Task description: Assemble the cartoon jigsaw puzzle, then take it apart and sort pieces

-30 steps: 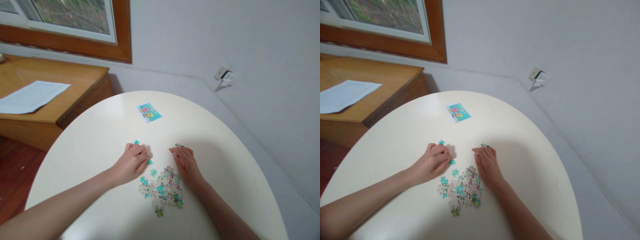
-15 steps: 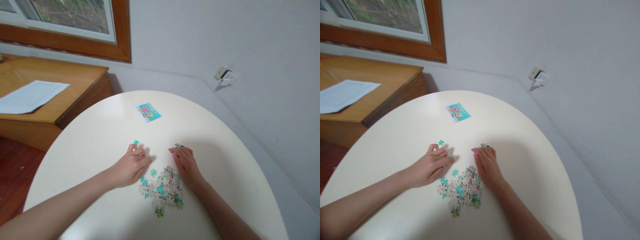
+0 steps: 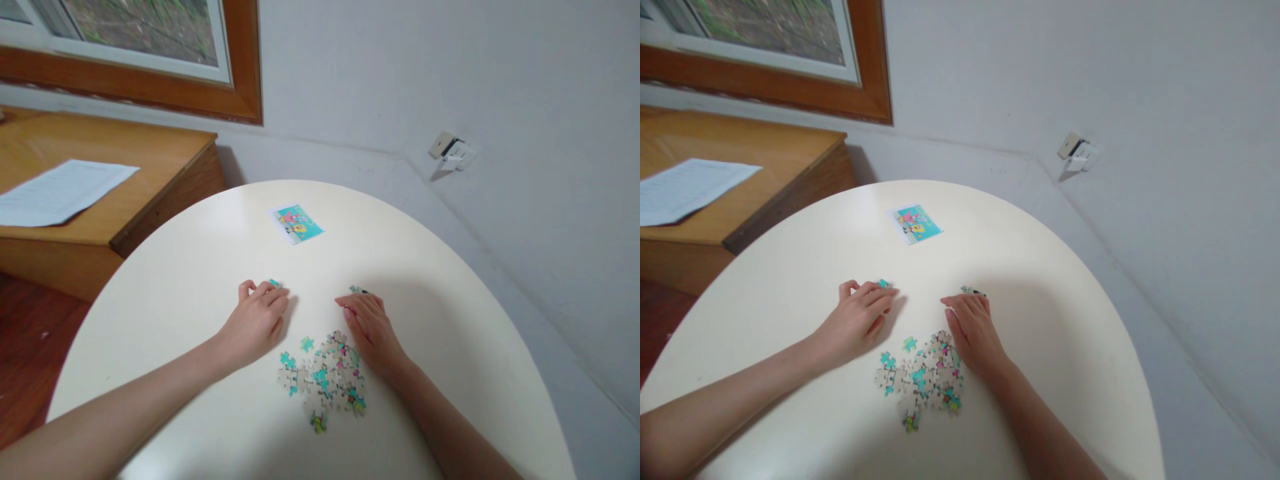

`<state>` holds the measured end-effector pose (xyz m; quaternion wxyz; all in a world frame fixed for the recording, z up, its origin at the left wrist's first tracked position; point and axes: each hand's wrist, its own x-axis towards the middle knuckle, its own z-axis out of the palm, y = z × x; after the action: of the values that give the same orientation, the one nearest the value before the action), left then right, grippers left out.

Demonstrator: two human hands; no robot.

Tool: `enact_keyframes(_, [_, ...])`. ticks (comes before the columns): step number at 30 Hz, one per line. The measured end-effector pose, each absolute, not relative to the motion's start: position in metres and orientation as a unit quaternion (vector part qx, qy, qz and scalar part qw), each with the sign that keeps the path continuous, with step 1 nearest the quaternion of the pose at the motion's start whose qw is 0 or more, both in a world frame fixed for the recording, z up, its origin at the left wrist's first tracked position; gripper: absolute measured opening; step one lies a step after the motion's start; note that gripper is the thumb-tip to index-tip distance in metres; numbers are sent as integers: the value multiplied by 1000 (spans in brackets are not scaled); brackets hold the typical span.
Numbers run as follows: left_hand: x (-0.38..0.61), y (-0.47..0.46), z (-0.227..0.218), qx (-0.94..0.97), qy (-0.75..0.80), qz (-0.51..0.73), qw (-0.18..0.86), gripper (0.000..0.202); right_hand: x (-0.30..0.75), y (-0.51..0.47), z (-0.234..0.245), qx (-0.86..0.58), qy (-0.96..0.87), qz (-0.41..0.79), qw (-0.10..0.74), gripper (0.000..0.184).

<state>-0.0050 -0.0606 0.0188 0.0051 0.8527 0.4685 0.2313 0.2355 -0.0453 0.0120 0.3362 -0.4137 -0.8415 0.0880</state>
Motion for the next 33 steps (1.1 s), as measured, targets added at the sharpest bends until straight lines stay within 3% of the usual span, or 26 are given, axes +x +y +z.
enact_keyframes(13, [1,-69,38,912,285,203,214,28,235,-45,12,-405,-848,76,334,21])
enact_keyframes(33, [0,-70,35,922,315,162,157,31,236,-45,11,-406,-848,96,328,21])
